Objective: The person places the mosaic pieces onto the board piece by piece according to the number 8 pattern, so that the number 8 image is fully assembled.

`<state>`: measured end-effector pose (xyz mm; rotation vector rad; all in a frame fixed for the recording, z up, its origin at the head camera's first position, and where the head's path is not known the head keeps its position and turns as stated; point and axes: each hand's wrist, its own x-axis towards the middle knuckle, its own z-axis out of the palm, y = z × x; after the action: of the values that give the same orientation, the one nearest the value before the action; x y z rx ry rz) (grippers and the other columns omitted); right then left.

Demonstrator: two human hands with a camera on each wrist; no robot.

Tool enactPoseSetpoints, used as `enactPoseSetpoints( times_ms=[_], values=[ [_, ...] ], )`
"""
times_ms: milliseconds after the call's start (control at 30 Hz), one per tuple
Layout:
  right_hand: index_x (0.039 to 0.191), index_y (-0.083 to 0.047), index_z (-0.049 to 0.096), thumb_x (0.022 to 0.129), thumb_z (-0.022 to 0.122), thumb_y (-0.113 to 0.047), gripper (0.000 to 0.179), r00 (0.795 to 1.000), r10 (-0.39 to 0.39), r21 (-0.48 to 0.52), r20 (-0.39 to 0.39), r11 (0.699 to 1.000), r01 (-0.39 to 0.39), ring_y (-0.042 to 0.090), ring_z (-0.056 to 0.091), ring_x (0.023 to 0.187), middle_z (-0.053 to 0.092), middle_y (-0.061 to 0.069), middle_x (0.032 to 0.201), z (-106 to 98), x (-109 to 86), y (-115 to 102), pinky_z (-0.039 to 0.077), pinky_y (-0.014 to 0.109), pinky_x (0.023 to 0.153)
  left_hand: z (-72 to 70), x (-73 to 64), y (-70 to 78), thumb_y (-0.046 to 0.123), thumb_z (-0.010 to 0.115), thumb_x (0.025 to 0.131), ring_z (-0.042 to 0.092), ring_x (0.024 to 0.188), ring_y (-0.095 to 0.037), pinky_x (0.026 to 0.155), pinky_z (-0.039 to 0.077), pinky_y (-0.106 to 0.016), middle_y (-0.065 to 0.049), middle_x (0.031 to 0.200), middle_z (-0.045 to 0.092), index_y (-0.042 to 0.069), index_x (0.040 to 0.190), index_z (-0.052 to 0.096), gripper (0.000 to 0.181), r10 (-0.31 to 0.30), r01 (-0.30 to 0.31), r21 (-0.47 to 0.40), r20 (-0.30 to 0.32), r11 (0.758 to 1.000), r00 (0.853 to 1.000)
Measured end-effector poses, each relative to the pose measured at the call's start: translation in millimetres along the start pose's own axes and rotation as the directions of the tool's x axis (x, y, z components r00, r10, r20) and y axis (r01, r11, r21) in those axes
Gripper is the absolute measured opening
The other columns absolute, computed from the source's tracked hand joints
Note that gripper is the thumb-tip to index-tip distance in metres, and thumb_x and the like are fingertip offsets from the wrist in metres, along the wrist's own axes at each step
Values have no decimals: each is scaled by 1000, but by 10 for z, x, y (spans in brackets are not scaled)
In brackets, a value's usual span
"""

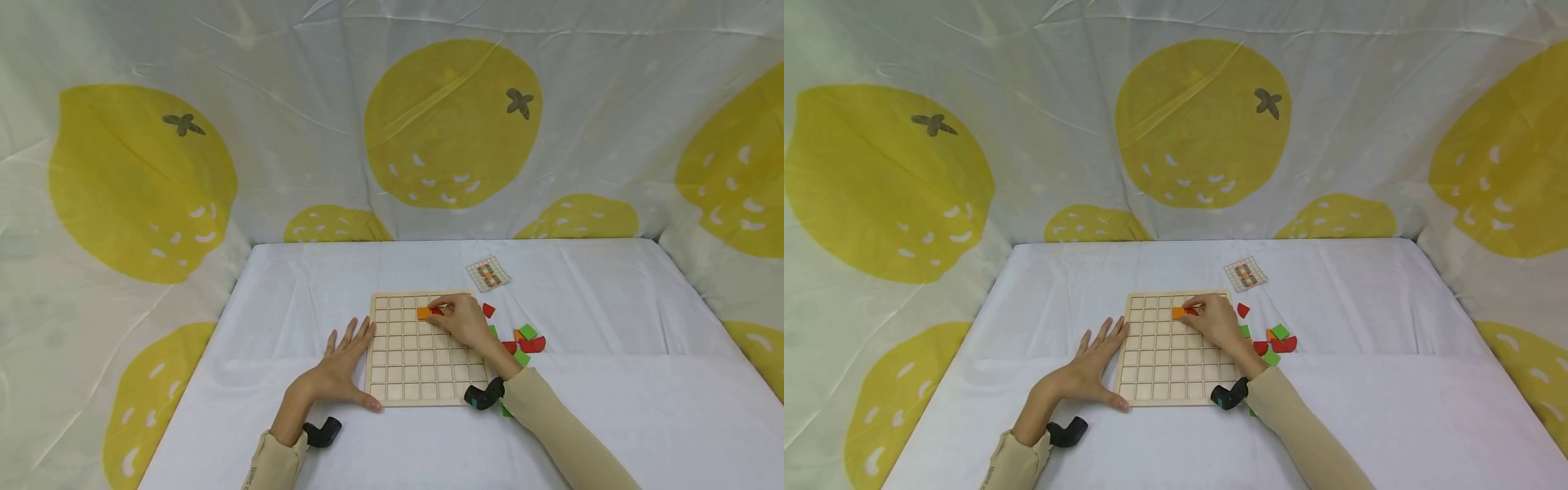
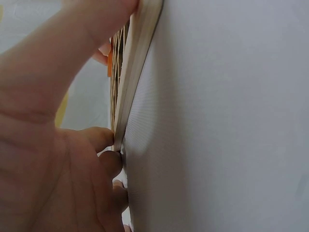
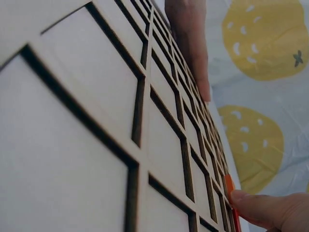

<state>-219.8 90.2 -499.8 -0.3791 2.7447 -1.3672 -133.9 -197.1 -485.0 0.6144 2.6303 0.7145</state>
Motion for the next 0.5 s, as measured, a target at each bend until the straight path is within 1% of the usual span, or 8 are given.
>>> enactPoseSetpoints(
  times_ms=[133,367,500],
  values=[
    [107,-10,82,84,87,-21,25,1000,-2,-10,-11,1000,2,9,37,48,47,-2,54,-1,2,-3,26,20,47,0,3,6,56,96,61,-10,161,-43,124,-9,-71,-17,175,-1,3,166,5,149,1,-1,3,5,1000,1000],
    [108,-11,82,85,87,-22,26,999,-33,-34,-18,999,33,9,36,49,46,-1,55,9,10,11,25,20,46,-11,3,20,56,96,61,-10,161,-44,124,-9,-72,-18,175,0,2,166,6,149,-1,1,-1,3,1000,1000],
    [106,-12,83,84,88,-22,25,999,-37,-26,-23,999,37,9,39,49,50,-1,55,9,10,21,25,20,46,-17,-1,24,56,96,61,-10,161,-44,124,-9,-71,-18,175,-1,1,166,5,149,-5,5,-2,5,1000,1000]
  ],
)
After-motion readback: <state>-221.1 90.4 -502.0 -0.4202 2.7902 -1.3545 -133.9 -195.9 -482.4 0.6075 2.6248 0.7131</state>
